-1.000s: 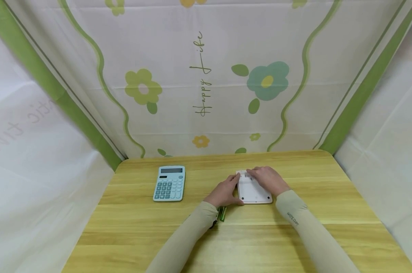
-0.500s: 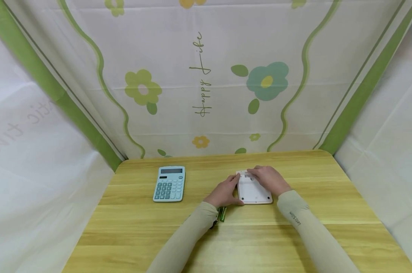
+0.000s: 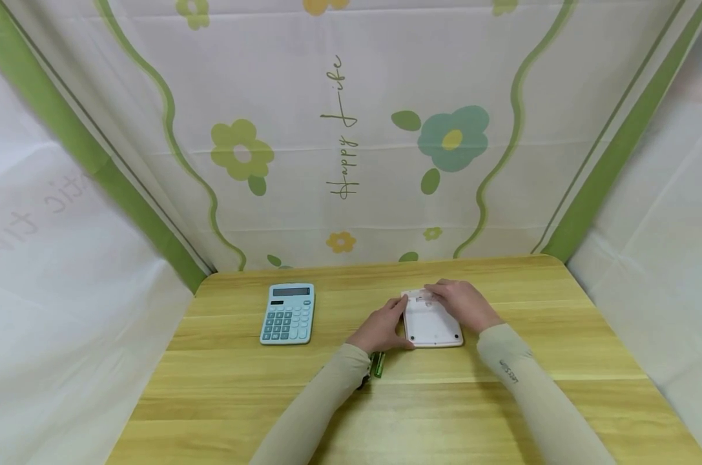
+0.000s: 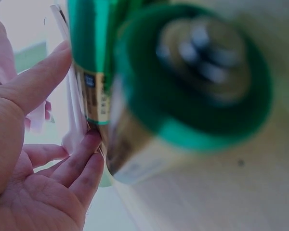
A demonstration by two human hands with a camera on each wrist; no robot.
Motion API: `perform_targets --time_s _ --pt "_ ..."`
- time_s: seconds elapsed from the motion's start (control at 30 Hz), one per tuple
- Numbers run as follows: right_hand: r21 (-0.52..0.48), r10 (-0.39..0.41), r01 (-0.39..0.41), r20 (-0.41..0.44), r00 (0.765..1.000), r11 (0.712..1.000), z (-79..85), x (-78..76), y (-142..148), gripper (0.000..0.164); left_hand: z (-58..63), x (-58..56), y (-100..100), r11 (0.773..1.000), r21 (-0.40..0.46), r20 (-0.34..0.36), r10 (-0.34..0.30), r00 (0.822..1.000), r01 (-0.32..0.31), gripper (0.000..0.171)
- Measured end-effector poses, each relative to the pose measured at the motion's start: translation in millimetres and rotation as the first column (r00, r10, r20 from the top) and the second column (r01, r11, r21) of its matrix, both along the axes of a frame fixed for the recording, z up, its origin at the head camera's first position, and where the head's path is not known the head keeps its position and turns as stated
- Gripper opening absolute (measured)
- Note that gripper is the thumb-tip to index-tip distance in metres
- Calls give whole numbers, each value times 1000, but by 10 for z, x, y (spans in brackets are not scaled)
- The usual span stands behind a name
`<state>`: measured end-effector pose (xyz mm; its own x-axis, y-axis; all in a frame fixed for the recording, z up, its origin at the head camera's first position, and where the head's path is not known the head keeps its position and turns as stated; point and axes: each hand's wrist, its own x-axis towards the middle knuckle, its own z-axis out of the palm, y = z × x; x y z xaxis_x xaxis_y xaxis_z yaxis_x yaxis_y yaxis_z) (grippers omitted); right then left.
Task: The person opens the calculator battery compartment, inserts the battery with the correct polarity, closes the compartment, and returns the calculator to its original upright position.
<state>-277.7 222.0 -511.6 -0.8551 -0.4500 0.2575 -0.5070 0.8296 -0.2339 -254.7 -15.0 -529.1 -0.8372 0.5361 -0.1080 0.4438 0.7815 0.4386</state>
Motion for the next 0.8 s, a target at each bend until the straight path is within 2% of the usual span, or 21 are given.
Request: perform_targets --time_s 0.2,0.4,0.67,0.8 --pt "4 -22 22 -7 1000 1000 10 8 62 37 22 3 6 1000 -6 12 12 1000 -12 112" --pt "-9 -48 47 -56 997 999 19 17 159 34 30 12 8 1000 -16 12 17 1000 -17 113" --pt "-114 -112 105 -56 992 988 -2 24 353 26 32 23 4 1000 -15 14 10 1000 -10 113" --pt "-133 -127 117 -70 989 984 -2 15 433 24 35 25 4 1000 -20 8 10 1000 -10 113"
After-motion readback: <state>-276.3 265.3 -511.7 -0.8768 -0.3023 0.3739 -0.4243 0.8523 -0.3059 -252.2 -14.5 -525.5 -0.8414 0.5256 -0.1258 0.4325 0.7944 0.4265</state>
